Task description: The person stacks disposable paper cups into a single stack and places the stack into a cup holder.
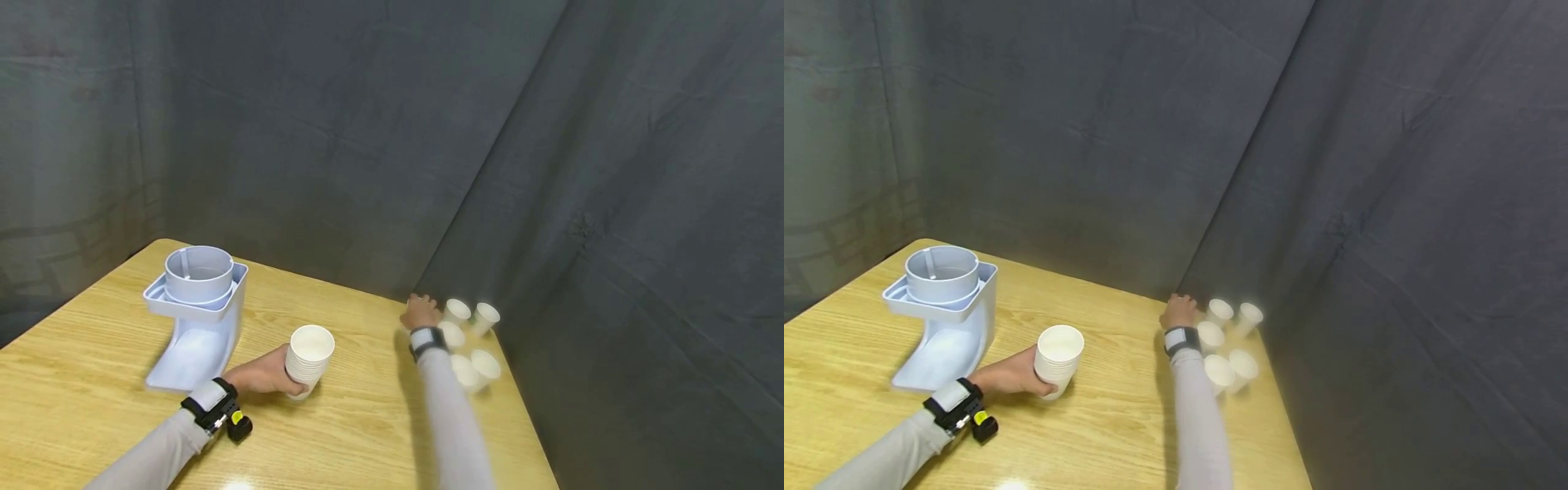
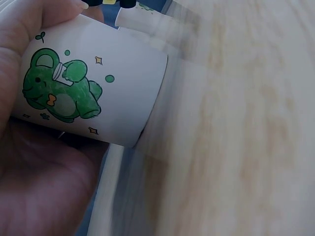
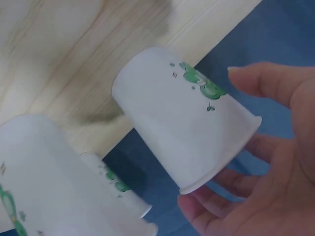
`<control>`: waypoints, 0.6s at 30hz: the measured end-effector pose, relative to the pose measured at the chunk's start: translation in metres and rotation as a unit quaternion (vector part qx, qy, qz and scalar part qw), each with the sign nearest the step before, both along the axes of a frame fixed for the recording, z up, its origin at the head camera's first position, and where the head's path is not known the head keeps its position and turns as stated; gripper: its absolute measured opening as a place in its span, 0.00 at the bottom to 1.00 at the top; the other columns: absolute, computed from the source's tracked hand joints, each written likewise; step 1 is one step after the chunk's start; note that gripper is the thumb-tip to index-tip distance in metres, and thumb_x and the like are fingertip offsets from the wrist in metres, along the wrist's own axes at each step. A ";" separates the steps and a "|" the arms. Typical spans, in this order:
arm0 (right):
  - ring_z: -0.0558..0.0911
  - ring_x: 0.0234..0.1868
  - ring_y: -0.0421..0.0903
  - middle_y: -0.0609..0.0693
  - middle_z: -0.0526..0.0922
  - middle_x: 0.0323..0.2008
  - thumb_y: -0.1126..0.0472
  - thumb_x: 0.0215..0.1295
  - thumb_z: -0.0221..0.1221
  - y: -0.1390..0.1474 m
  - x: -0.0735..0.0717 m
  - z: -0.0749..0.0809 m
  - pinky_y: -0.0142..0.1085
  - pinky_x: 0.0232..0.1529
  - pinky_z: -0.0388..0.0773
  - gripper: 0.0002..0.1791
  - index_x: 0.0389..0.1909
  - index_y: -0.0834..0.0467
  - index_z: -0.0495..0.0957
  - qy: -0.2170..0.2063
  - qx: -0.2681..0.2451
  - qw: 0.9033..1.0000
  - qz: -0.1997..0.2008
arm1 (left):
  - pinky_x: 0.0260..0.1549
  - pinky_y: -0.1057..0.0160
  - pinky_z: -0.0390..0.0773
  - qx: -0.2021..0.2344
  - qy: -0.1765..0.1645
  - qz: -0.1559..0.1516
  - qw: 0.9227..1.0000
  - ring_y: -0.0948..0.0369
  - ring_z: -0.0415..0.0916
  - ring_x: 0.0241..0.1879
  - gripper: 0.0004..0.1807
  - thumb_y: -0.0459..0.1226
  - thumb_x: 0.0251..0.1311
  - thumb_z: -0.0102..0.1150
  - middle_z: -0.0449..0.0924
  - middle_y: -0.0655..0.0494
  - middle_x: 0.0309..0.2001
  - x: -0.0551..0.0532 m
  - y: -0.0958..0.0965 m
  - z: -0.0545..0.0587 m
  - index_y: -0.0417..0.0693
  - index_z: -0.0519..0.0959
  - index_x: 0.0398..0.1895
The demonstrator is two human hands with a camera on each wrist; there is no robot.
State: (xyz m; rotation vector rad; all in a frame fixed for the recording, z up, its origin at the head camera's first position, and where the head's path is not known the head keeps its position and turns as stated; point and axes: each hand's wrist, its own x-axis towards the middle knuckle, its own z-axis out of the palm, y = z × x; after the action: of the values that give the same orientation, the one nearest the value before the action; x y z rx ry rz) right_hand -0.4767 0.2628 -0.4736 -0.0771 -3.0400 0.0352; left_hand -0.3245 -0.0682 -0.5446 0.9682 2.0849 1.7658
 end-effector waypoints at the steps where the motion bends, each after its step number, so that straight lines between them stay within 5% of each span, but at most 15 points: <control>1: 0.70 0.61 0.68 0.69 0.72 0.62 0.59 0.59 0.65 -0.002 0.002 0.001 0.61 0.60 0.72 0.35 0.70 0.58 0.70 0.004 -0.005 1.000 0.010 | 0.58 0.66 0.70 -0.001 0.001 0.000 1.000 0.58 0.75 0.55 0.43 0.33 0.49 0.73 0.77 0.44 0.57 0.000 0.001 0.000 0.33 0.63 0.68; 6: 0.70 0.59 0.69 0.71 0.72 0.58 0.61 0.56 0.67 -0.014 0.009 0.002 0.60 0.59 0.74 0.33 0.65 0.60 0.74 0.033 -0.023 0.999 0.028 | 0.58 0.65 0.70 -0.002 0.006 0.001 1.000 0.56 0.75 0.55 0.43 0.33 0.49 0.73 0.77 0.44 0.56 0.000 0.003 0.002 0.33 0.63 0.68; 10: 0.68 0.59 0.67 0.70 0.72 0.55 0.56 0.56 0.66 -0.027 0.011 -0.006 0.56 0.63 0.65 0.33 0.64 0.61 0.72 0.048 -0.042 0.998 0.013 | 0.58 0.63 0.70 -0.006 0.009 0.005 1.000 0.53 0.73 0.55 0.43 0.32 0.48 0.73 0.77 0.42 0.57 0.000 0.001 0.004 0.31 0.63 0.68; 18: 0.64 0.60 0.67 0.70 0.65 0.59 0.62 0.52 0.70 -0.051 0.023 -0.023 0.54 0.57 0.71 0.36 0.64 0.60 0.71 0.102 -0.188 0.977 -0.017 | 0.57 0.65 0.70 -0.005 0.012 0.002 1.000 0.50 0.72 0.56 0.43 0.32 0.49 0.73 0.76 0.42 0.57 -0.003 0.001 0.004 0.32 0.62 0.68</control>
State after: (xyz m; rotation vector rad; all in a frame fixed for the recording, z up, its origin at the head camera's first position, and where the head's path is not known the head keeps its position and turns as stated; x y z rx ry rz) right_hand -0.4538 0.2114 -0.4970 -0.1437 -2.7852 0.5765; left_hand -0.3276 -0.0668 -0.5406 0.9878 2.1102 1.7537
